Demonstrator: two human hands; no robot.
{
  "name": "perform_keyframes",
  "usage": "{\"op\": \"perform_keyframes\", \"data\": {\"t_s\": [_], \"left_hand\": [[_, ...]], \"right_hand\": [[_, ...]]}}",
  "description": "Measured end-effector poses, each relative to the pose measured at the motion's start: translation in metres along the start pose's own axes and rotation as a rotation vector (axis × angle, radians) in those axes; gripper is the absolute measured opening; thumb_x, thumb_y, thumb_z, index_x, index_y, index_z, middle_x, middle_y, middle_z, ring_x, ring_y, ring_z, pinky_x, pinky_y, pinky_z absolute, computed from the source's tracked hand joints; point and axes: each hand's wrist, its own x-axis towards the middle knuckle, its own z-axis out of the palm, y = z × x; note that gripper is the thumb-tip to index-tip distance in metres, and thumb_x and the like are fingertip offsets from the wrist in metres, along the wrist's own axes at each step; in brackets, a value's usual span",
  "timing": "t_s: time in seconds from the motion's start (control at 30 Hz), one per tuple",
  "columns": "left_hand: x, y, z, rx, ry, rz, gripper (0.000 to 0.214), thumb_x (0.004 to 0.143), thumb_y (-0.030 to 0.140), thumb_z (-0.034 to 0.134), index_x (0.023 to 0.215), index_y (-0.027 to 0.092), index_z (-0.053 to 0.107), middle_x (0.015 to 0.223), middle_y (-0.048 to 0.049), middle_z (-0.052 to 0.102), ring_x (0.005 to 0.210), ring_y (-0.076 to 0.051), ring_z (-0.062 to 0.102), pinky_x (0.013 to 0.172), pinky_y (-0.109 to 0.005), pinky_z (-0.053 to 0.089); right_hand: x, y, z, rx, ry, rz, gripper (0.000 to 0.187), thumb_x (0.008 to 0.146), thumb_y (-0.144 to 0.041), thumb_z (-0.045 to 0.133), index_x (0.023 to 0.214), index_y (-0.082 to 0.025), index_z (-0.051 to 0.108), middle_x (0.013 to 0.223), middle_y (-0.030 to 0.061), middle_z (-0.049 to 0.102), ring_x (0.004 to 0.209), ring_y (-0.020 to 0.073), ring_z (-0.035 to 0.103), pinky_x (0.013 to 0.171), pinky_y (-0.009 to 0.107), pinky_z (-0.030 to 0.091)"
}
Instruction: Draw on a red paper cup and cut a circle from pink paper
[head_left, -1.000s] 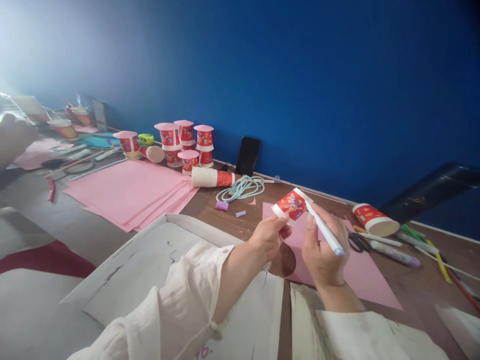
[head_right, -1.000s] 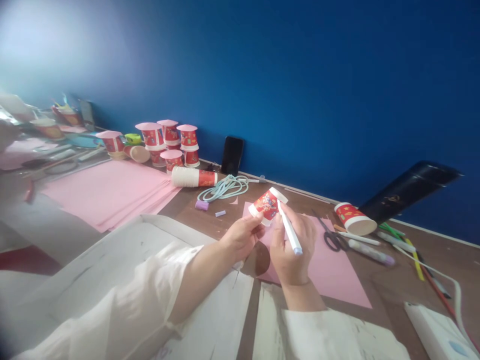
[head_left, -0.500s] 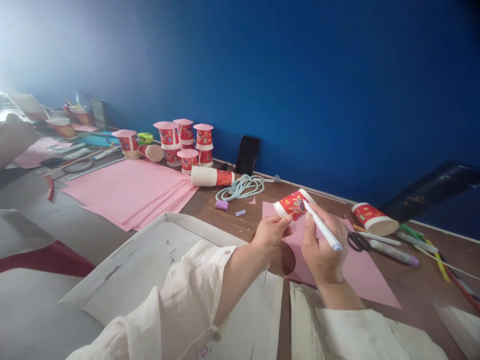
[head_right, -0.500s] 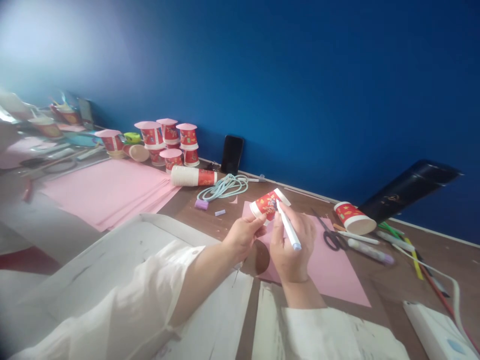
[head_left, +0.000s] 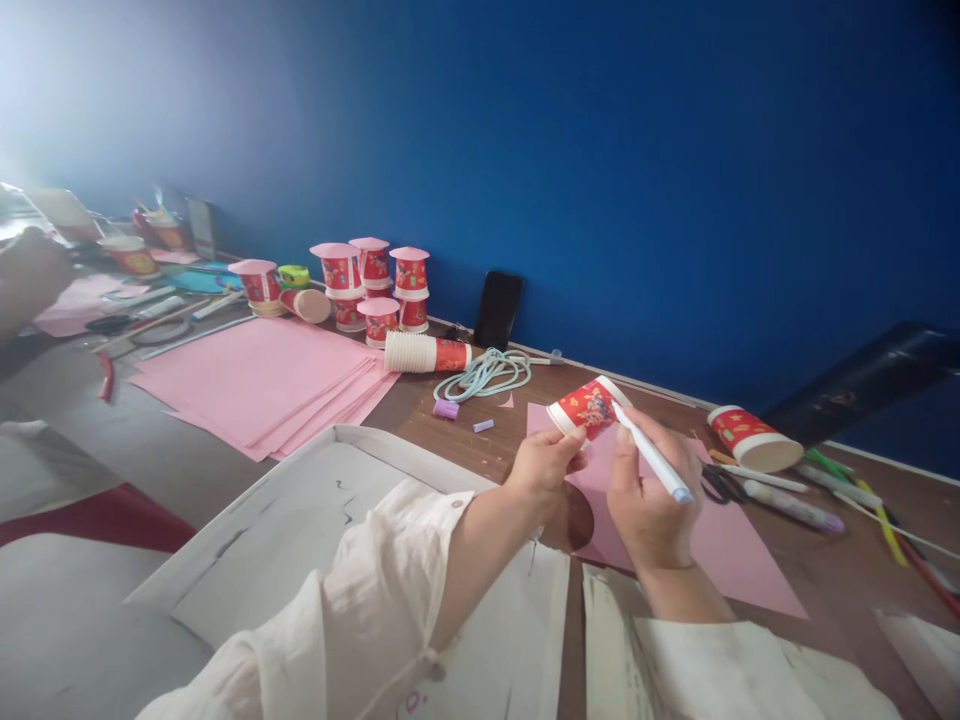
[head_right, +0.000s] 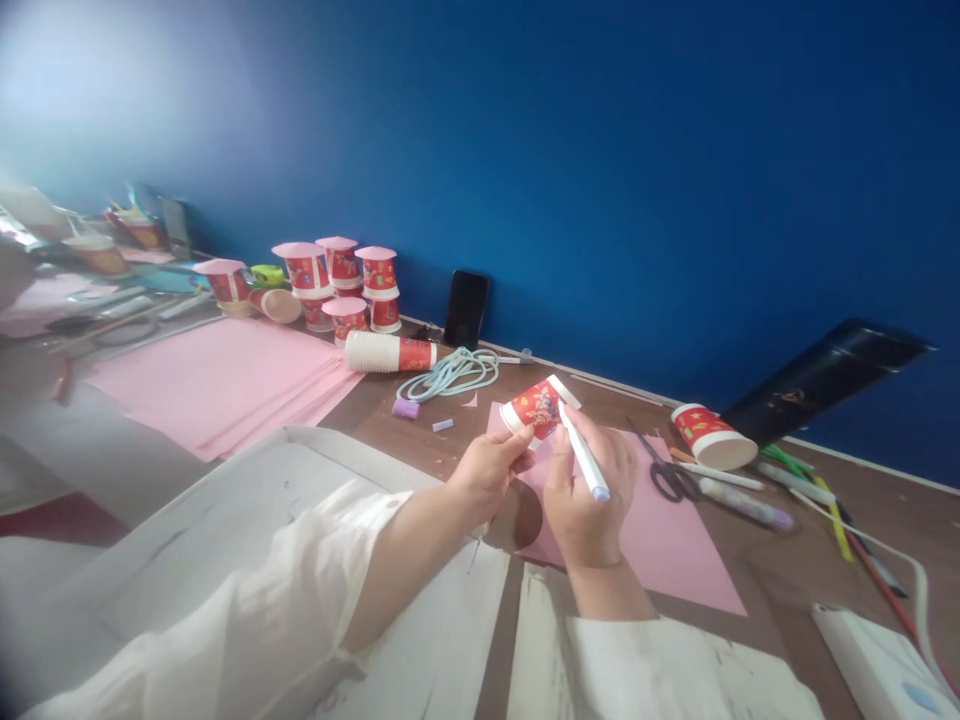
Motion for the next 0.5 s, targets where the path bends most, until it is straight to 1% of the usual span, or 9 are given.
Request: {"op": "perform_keyframes", "data": {"t_s": [0.2, 0.4, 0.5], "left_hand": [[-0.0012, 0.0021, 0.0002, -0.021, -0.011, -0.011, 0.046, 0.052, 0.045, 0.087, 0.077, 0.009, 0.074, 0.063, -0.0015, 0.057, 0.059, -0.008, 0.047, 0.067, -0.028, 0.043], [-0.0037, 0.0045, 0.0017, -0.018, -0.005, -0.034, 0.044, 0.052, 0.044, 0.087, 0.075, 0.009, 0.073, 0.063, -0.0012, 0.057, 0.057, -0.007, 0.047, 0.067, -0.027, 0.043], [-0.004, 0.0046, 0.002, -0.036, -0.003, -0.042, 0.042, 0.054, 0.042, 0.087, 0.075, 0.009, 0.072, 0.062, -0.001, 0.057, 0.056, -0.007, 0.046, 0.066, -0.027, 0.042]], "right_hand": [[-0.0017, 0.0014, 0.0012, 0.006, 0.002, -0.035, 0.026, 0.088, -0.019, 0.058, 0.112, -0.014, 0.065, 0.098, 0.0114, 0.072, 0.087, 0.0218, 0.065, 0.085, 0.037, 0.049], [0.0011, 0.0045, -0.0011, -0.006, 0.025, -0.021, 0.025, 0.09, -0.023, 0.056, 0.111, -0.014, 0.065, 0.094, 0.012, 0.071, 0.085, 0.0227, 0.065, 0.085, 0.039, 0.048], [0.0014, 0.004, -0.0018, -0.015, 0.01, -0.018, 0.024, 0.09, -0.024, 0.055, 0.109, -0.015, 0.066, 0.093, 0.0116, 0.072, 0.083, 0.0227, 0.065, 0.083, 0.039, 0.048]]}}
